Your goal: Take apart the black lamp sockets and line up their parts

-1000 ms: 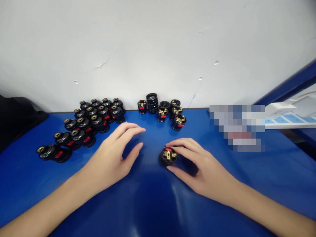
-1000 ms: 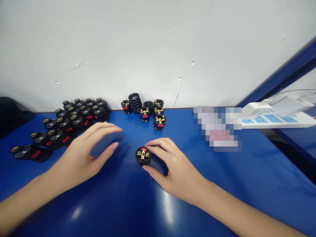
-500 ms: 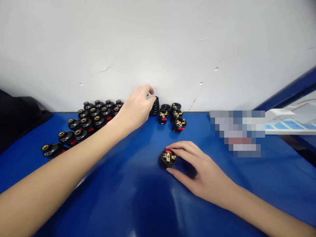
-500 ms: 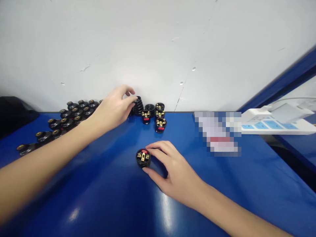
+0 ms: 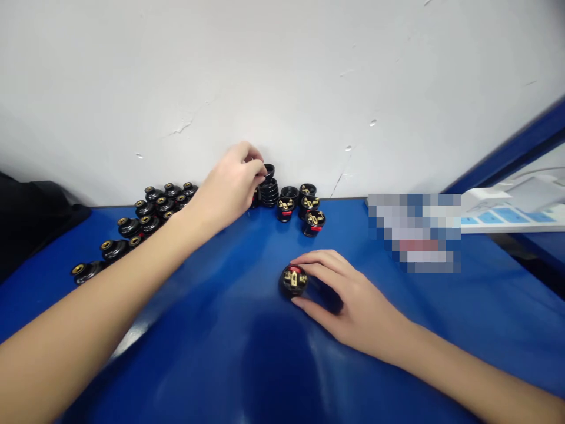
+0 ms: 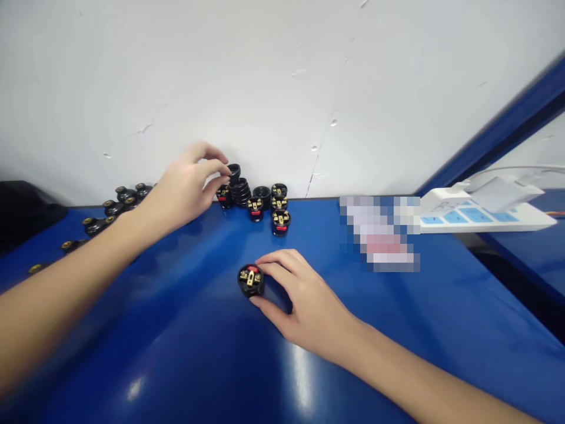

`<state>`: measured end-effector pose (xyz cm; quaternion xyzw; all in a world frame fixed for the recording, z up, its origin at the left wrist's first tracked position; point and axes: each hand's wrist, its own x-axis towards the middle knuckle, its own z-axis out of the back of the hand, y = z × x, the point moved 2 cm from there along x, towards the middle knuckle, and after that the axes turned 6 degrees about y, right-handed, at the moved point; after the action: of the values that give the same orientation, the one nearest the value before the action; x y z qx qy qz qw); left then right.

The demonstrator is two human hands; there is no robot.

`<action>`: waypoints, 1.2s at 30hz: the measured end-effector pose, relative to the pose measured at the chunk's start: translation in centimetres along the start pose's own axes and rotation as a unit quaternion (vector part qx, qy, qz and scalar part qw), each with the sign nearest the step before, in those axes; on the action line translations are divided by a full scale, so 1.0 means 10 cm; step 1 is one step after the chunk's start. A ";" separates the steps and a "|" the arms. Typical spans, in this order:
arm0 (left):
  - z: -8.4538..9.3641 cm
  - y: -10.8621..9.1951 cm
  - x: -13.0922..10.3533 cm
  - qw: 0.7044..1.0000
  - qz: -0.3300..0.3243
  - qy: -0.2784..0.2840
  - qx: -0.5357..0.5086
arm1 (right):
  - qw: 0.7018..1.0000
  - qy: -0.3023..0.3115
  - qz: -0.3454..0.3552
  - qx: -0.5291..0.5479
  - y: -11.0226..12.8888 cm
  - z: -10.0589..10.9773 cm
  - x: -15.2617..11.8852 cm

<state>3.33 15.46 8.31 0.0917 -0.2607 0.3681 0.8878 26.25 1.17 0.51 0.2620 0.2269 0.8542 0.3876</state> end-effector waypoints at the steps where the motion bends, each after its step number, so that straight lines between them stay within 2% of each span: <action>1: 0.08 -0.03 -0.03 1.000 -0.001 -0.007 0.000 | 1.000 -0.003 0.001 0.002 0.00 0.00 0.00; 4: 0.31 -0.20 -0.20 1.000 -0.007 0.005 0.003 | 1.000 -0.015 -0.002 0.004 -0.01 0.00 0.01; 7: 0.41 -0.41 -0.50 0.999 -0.010 0.046 -0.014 | 1.000 -0.030 -0.008 0.000 -0.02 0.00 0.02; 10: 0.37 -0.58 -0.82 0.994 -0.012 0.107 -0.023 | 0.999 -0.032 -0.015 -0.007 -0.03 0.00 0.01; 13: 0.30 -0.63 -1.05 0.985 -0.012 0.167 -0.050 | 1.000 -0.015 -0.019 -0.013 -0.03 0.00 0.01; 17: 0.26 -0.58 -1.16 0.968 -0.005 0.218 -0.127 | 1.000 0.004 -0.023 0.003 -0.05 0.02 0.02; 20: 0.23 -0.53 -1.18 0.948 0.039 0.249 -0.196 | 0.999 0.005 -0.027 0.016 -0.06 0.03 0.03; 23: 0.14 -0.51 -1.20 0.935 0.076 0.244 -0.247 | 0.999 0.002 -0.029 0.023 -0.06 0.04 0.04; 29: -0.04 -0.50 -1.25 0.936 0.111 0.181 -0.281 | 0.999 -0.006 -0.020 0.033 -0.04 0.05 0.04; 36: -0.10 -0.54 -1.28 0.920 0.133 0.123 -0.348 | 0.995 -0.055 -0.048 0.075 -0.06 0.06 0.02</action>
<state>-0.07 4.21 0.87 -0.3046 -0.2709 0.3772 0.8316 26.88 1.81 0.69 0.3258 0.2809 0.7996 0.4189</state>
